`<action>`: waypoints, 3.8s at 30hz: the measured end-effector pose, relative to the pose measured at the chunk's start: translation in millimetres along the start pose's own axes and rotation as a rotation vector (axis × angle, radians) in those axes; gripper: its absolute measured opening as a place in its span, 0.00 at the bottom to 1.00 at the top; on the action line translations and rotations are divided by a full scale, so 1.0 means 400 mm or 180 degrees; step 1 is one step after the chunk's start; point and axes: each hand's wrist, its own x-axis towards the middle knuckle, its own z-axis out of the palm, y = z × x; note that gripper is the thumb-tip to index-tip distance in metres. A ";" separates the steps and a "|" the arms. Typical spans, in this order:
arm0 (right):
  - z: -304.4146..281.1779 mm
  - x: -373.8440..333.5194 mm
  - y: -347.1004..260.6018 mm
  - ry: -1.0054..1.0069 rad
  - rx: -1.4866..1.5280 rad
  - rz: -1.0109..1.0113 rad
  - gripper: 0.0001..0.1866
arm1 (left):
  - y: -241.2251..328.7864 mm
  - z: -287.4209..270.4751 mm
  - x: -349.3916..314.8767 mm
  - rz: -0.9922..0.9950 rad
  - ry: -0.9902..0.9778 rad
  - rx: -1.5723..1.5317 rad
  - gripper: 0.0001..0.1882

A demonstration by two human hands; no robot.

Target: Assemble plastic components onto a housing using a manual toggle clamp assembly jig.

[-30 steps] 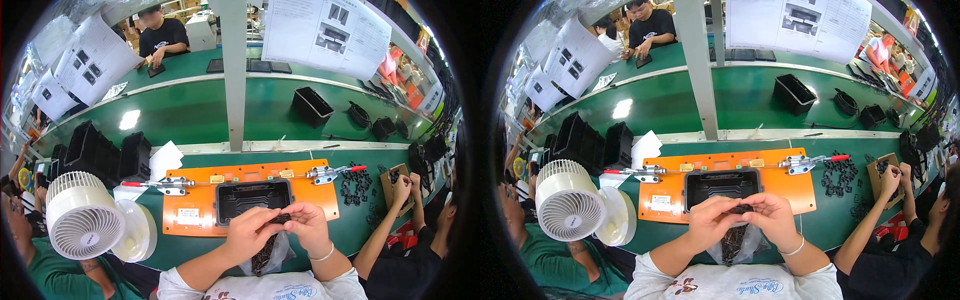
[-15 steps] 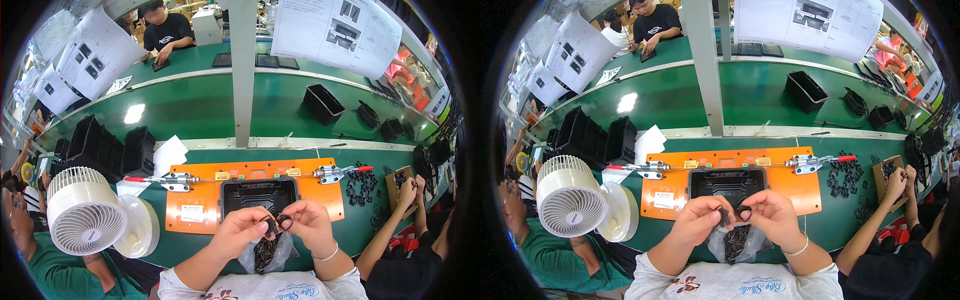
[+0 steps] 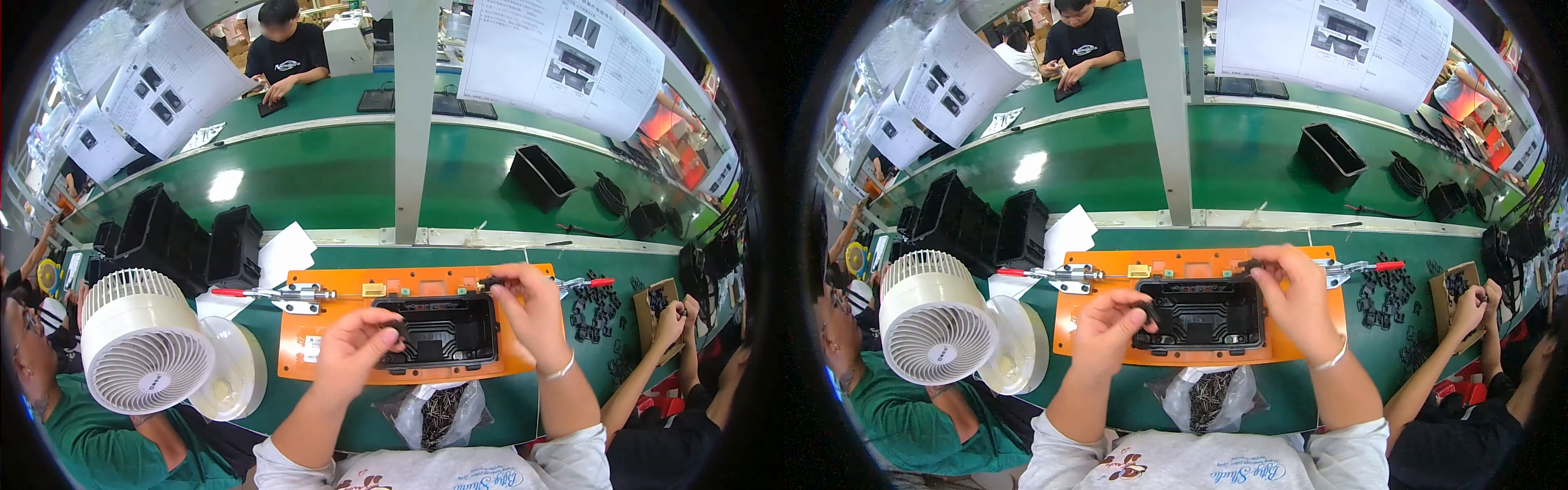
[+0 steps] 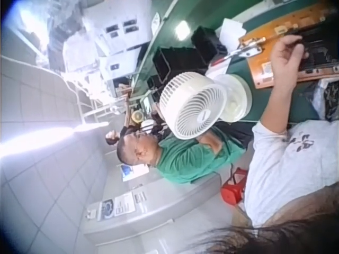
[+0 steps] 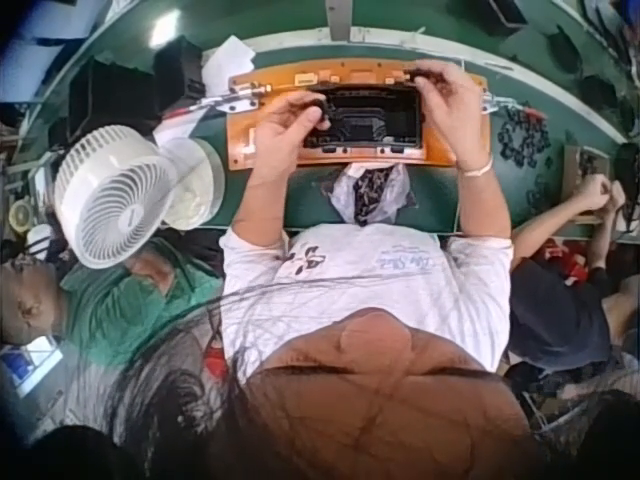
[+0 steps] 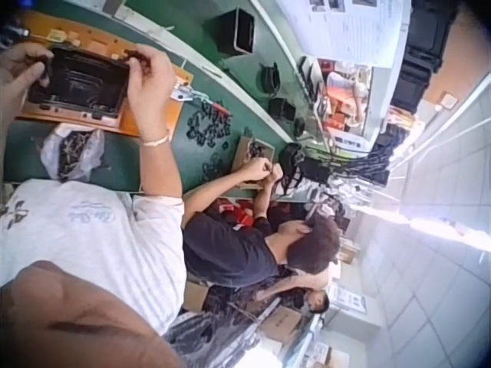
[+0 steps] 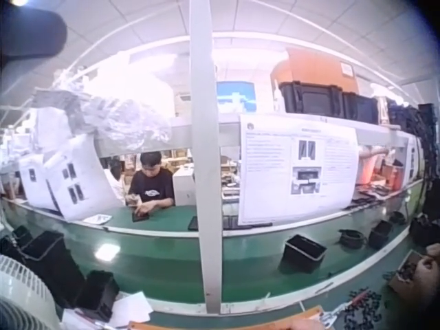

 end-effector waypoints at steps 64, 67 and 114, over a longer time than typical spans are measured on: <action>0.126 -0.284 -0.040 -0.2520 -0.1027 -0.1153 0.05 | 0.020 -0.004 0.149 0.1042 0.0111 0.4739 0.17; 0.116 -0.280 -0.045 -0.2218 -0.0723 -0.1298 0.03 | 0.010 0.056 0.066 0.1779 -0.0224 0.4339 0.14; -0.009 0.018 0.077 -0.0319 -0.0789 -0.0714 0.15 | -0.011 -0.096 0.123 0.1664 0.0307 0.4087 0.06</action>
